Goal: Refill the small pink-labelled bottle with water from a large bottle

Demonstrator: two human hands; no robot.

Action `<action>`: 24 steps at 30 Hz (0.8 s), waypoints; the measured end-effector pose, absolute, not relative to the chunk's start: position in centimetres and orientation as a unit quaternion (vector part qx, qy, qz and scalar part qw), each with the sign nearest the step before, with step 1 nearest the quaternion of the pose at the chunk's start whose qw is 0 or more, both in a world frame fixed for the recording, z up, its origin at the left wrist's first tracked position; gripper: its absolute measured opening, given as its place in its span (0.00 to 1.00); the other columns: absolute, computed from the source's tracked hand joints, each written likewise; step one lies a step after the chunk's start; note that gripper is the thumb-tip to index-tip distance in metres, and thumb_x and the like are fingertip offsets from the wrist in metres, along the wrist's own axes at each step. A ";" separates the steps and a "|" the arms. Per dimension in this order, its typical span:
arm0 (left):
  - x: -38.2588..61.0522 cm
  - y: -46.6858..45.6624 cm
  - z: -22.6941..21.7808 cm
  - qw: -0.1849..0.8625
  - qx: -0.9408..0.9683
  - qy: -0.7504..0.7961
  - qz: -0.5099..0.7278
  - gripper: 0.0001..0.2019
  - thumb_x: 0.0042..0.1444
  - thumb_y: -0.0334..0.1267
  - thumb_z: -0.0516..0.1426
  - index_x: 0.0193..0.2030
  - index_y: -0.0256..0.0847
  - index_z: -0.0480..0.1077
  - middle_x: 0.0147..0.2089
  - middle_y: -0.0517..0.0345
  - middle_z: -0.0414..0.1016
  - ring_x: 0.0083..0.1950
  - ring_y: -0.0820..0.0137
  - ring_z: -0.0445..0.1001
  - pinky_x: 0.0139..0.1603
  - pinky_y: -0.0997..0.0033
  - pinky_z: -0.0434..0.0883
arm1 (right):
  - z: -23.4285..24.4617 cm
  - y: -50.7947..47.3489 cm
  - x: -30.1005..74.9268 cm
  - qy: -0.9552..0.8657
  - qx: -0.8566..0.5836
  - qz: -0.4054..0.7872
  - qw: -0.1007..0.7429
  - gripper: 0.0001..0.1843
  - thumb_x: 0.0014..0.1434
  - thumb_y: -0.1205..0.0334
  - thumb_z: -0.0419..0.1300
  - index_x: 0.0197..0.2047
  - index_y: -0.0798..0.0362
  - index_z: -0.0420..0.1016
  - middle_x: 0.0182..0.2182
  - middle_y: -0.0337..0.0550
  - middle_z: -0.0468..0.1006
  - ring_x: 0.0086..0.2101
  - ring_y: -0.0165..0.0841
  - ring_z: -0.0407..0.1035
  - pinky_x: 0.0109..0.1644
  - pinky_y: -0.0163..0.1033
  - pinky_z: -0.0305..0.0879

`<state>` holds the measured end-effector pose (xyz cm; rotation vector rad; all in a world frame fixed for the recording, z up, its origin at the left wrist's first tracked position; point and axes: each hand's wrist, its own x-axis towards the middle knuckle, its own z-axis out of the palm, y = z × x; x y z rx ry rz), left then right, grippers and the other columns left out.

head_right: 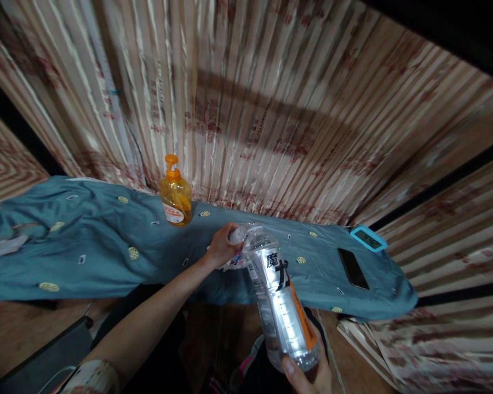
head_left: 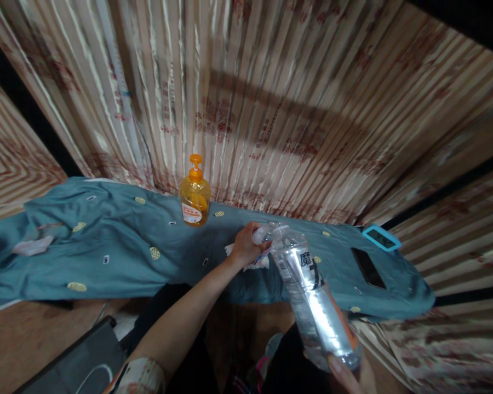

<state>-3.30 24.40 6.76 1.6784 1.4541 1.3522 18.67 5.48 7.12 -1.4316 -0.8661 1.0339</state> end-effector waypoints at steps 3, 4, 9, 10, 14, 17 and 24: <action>-3.3 24.4 6.8 0.266 0.624 0.538 0.500 0.15 0.43 0.39 0.63 0.37 0.40 0.65 0.36 0.60 0.72 0.38 0.68 0.70 0.39 0.70 0.65 | 7.3 5.4 18.4 -0.359 -0.605 0.435 0.561 0.38 0.40 0.47 0.67 0.54 0.49 0.67 0.50 0.49 0.75 0.55 0.55 0.61 0.59 0.58 0.52; -3.3 24.4 6.8 0.266 0.624 0.538 0.500 0.15 0.43 0.40 0.63 0.37 0.40 0.65 0.36 0.60 0.72 0.38 0.68 0.70 0.39 0.70 0.65 | 7.4 5.4 18.4 -0.358 -0.605 0.434 0.564 0.37 0.40 0.46 0.66 0.54 0.49 0.67 0.50 0.49 0.75 0.55 0.55 0.61 0.59 0.57 0.52; -3.3 24.4 6.9 0.266 0.623 0.547 0.492 0.16 0.43 0.41 0.63 0.37 0.40 0.66 0.35 0.60 0.72 0.37 0.69 0.70 0.39 0.71 0.65 | 7.7 5.3 18.2 -0.351 -0.617 0.435 0.554 0.37 0.41 0.45 0.66 0.54 0.51 0.67 0.50 0.50 0.74 0.56 0.54 0.60 0.62 0.56 0.47; -3.3 24.3 6.9 0.267 0.622 0.548 0.491 0.16 0.43 0.41 0.63 0.37 0.40 0.66 0.35 0.60 0.72 0.37 0.69 0.70 0.39 0.71 0.65 | 7.7 5.3 18.2 -0.351 -0.616 0.439 0.552 0.38 0.41 0.44 0.65 0.54 0.50 0.66 0.50 0.50 0.74 0.56 0.54 0.60 0.62 0.55 0.47; -3.3 24.3 6.9 0.269 0.623 0.544 0.493 0.16 0.43 0.40 0.63 0.37 0.40 0.66 0.36 0.61 0.72 0.37 0.69 0.70 0.39 0.71 0.65 | 7.7 5.3 18.2 -0.365 -0.607 0.437 0.555 0.36 0.43 0.43 0.64 0.54 0.49 0.66 0.50 0.49 0.74 0.56 0.51 0.61 0.61 0.51 0.49; -3.4 24.2 7.0 0.269 0.624 0.544 0.492 0.16 0.43 0.40 0.63 0.37 0.40 0.66 0.36 0.60 0.72 0.38 0.69 0.70 0.39 0.71 0.65 | 7.6 5.2 18.3 -0.374 -0.620 0.419 0.548 0.35 0.44 0.43 0.63 0.54 0.50 0.67 0.50 0.49 0.75 0.54 0.52 0.63 0.59 0.51 0.53; -3.4 24.2 6.9 0.263 0.625 0.544 0.495 0.15 0.43 0.39 0.63 0.37 0.39 0.66 0.36 0.60 0.72 0.38 0.68 0.70 0.40 0.71 0.65 | 9.1 5.2 18.1 -0.438 -0.634 0.354 0.529 0.29 0.43 0.39 0.64 0.47 0.43 0.73 0.43 0.45 0.79 0.49 0.55 0.67 0.53 0.57 0.60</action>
